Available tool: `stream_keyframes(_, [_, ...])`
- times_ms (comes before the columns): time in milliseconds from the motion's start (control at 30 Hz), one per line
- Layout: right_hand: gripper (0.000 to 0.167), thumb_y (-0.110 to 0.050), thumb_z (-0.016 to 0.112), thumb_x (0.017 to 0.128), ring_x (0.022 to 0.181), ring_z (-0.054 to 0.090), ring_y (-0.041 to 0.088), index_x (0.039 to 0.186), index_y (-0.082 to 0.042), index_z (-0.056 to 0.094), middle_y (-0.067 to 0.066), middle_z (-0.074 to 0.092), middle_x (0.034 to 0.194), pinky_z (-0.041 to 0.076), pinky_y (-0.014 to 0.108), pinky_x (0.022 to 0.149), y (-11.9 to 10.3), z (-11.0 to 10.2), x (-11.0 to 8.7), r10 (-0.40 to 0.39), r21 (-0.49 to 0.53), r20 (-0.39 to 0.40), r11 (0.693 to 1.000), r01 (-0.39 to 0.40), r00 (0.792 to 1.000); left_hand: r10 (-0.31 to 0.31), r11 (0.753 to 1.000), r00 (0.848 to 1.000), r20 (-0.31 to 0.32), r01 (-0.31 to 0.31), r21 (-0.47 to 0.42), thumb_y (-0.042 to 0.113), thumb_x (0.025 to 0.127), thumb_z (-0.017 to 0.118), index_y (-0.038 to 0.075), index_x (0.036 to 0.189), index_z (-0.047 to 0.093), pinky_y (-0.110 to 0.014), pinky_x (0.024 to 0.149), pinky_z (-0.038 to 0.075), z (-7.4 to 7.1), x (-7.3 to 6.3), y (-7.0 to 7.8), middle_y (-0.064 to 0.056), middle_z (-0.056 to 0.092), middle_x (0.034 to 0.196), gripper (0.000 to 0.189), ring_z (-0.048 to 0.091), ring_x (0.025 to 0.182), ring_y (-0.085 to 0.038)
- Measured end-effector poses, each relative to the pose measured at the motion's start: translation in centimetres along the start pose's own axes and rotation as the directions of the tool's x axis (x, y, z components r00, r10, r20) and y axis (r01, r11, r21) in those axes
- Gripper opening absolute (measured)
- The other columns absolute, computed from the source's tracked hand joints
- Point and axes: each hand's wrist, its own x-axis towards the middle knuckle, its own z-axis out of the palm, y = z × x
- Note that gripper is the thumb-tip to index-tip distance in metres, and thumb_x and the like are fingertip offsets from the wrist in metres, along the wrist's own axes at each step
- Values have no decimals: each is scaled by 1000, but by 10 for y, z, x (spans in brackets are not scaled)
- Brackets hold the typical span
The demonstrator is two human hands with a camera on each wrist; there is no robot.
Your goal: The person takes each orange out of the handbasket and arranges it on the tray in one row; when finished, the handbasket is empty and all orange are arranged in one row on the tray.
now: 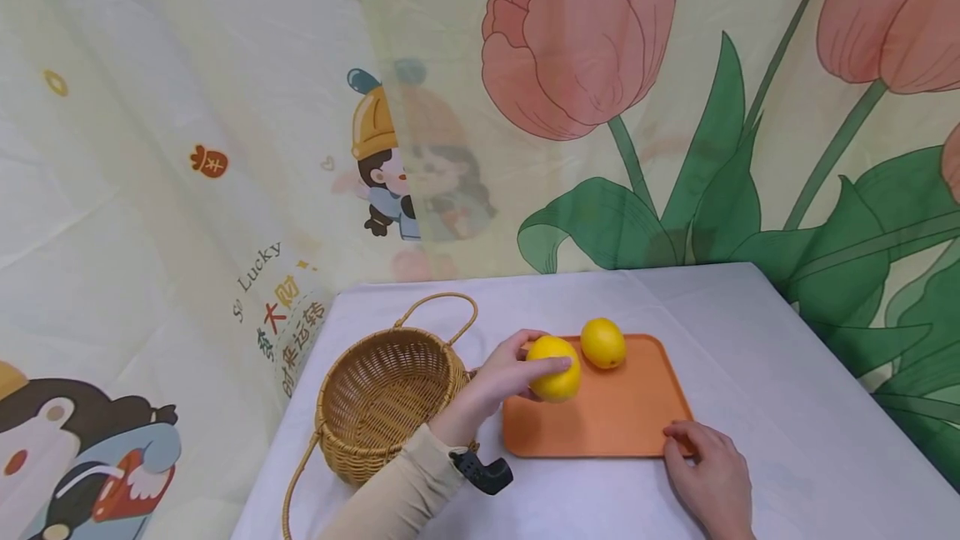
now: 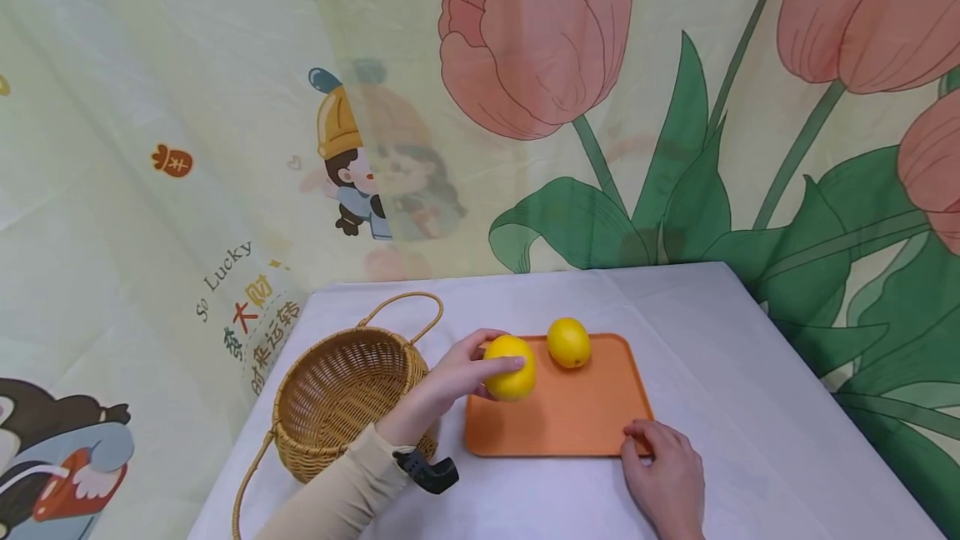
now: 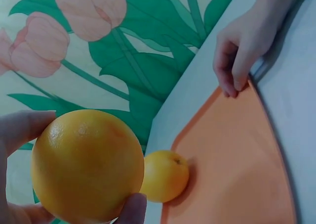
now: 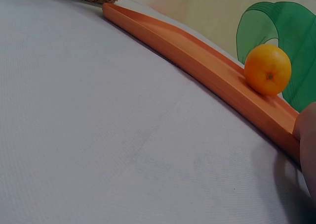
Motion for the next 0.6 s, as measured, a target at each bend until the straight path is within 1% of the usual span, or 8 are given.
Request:
stream_keyframes(267, [12, -7, 72, 87, 114, 55, 40, 98, -4, 76, 20, 71, 109, 36, 63, 100, 0, 1, 0, 4, -8, -4, 1000, -5, 1000, -14, 999, 1000, -28, 15, 33, 39, 82, 84, 13, 137, 58, -42, 70, 59, 6, 3, -7, -8, 64, 109, 66, 65, 89, -21])
stream_keyframes(367, [13, -7, 71, 87, 115, 54, 40, 99, -4, 76, 20, 70, 110, 35, 63, 101, -1, 2, 0, 14, -8, 2, 1000, -14, 1000, -17, 998, 999, -42, 20, 56, 38, 81, 85, 14, 137, 58, -44, 72, 59, 8, 5, -8, -7, 64, 108, 67, 64, 88, -21])
stream_keyframes(433, [13, -7, 71, 88, 116, 54, 39, 99, -4, 76, 20, 70, 110, 35, 62, 101, -1, 2, 0, 21, -10, 8, 1000, -21, 1000, -14, 997, 999, -49, 18, 76, 38, 81, 86, 14, 136, 59, -45, 73, 59, 9, 6, -8, -7, 64, 108, 67, 64, 88, -21])
stream_keyframes(600, [13, -7, 71, 88, 115, 54, 40, 99, -4, 76, 20, 70, 110, 36, 62, 101, 0, 2, 0, 23, -10, 12, 1000, -23, 1000, -15, 988, 998, -60, 24, 149, 40, 80, 86, 16, 134, 60, -44, 73, 59, 10, 13, -10, -6, 64, 107, 65, 63, 89, -21])
